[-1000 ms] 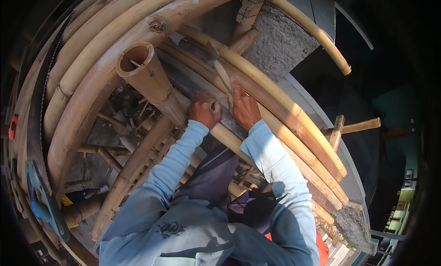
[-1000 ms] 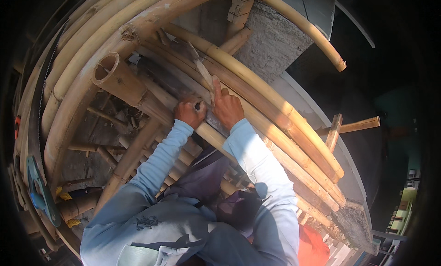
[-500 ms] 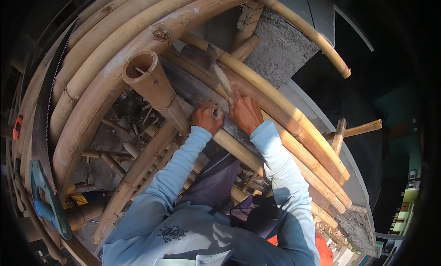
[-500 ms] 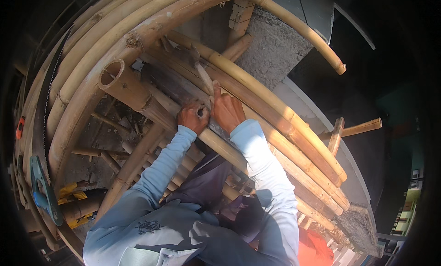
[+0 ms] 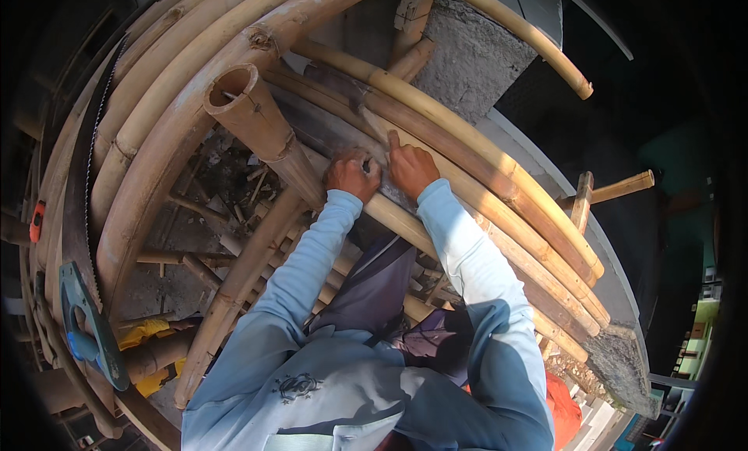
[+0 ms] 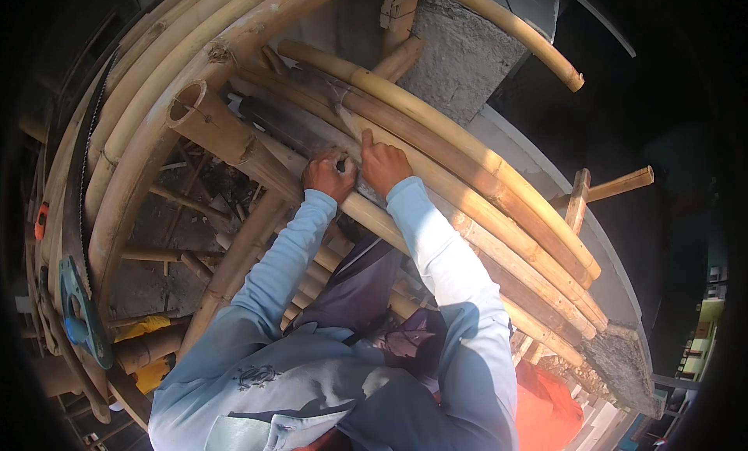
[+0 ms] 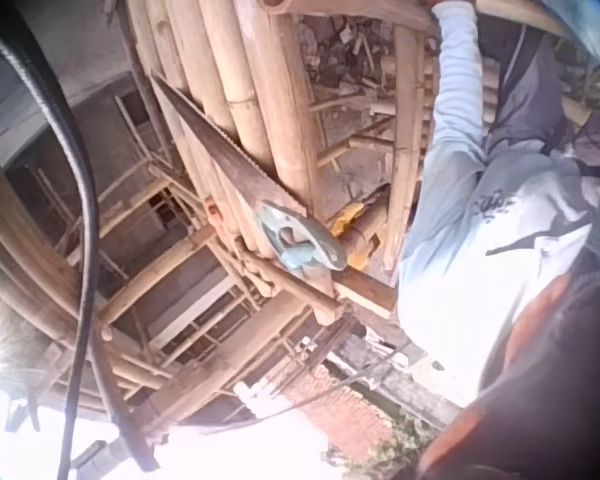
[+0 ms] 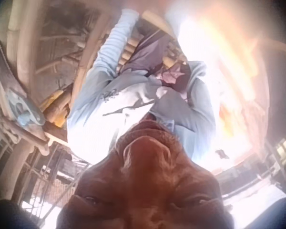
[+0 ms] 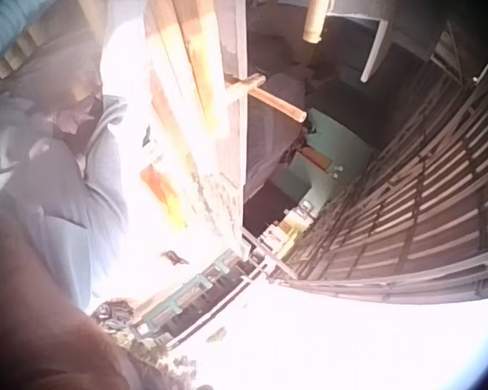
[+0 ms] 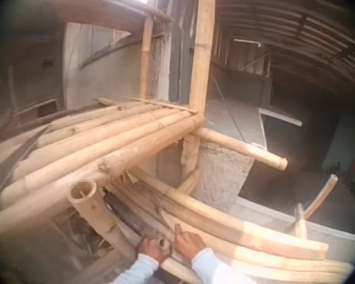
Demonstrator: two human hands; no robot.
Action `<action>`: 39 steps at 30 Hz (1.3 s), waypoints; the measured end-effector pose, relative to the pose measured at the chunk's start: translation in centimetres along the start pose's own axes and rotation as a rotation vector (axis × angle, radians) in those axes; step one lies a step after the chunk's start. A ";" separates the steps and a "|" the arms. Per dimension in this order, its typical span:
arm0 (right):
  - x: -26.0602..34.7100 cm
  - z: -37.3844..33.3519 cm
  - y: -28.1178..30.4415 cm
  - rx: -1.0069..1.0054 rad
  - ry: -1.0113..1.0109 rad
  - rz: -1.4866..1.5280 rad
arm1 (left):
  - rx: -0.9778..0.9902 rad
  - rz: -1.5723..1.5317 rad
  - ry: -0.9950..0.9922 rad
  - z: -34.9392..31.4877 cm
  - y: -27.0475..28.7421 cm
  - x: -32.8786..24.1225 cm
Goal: The person assembles a bamboo structure by positioning bamboo poles and hammering nails into them. They repeatedly retrieve nails from a small container and use a hammer to secure the pieces together.
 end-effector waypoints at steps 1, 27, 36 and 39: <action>-1.2 -0.4 -0.9 0.154 -0.036 -0.057 | -0.016 0.005 -0.039 -0.6 -0.2 -0.1; -0.4 -0.4 0.3 0.148 0.018 0.112 | 0.005 0.058 -0.071 -0.3 -0.8 -0.7; -12.4 -13.1 11.2 0.131 -0.382 0.328 | 0.150 0.330 -0.463 0.1 -5.0 -4.9; -17.8 -19.6 13.5 0.179 -0.508 0.226 | 0.231 0.304 -0.568 2.8 -10.0 -8.1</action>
Point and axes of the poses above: each hand's wrist, its own z-axis towards the middle knuckle, its own y-axis out of the back of the hand, x = y × z, the point moved 5 cm from there along z, towards the middle knuckle, and after that the axes turned 8 degrees about -y, right-handed, at the moved point
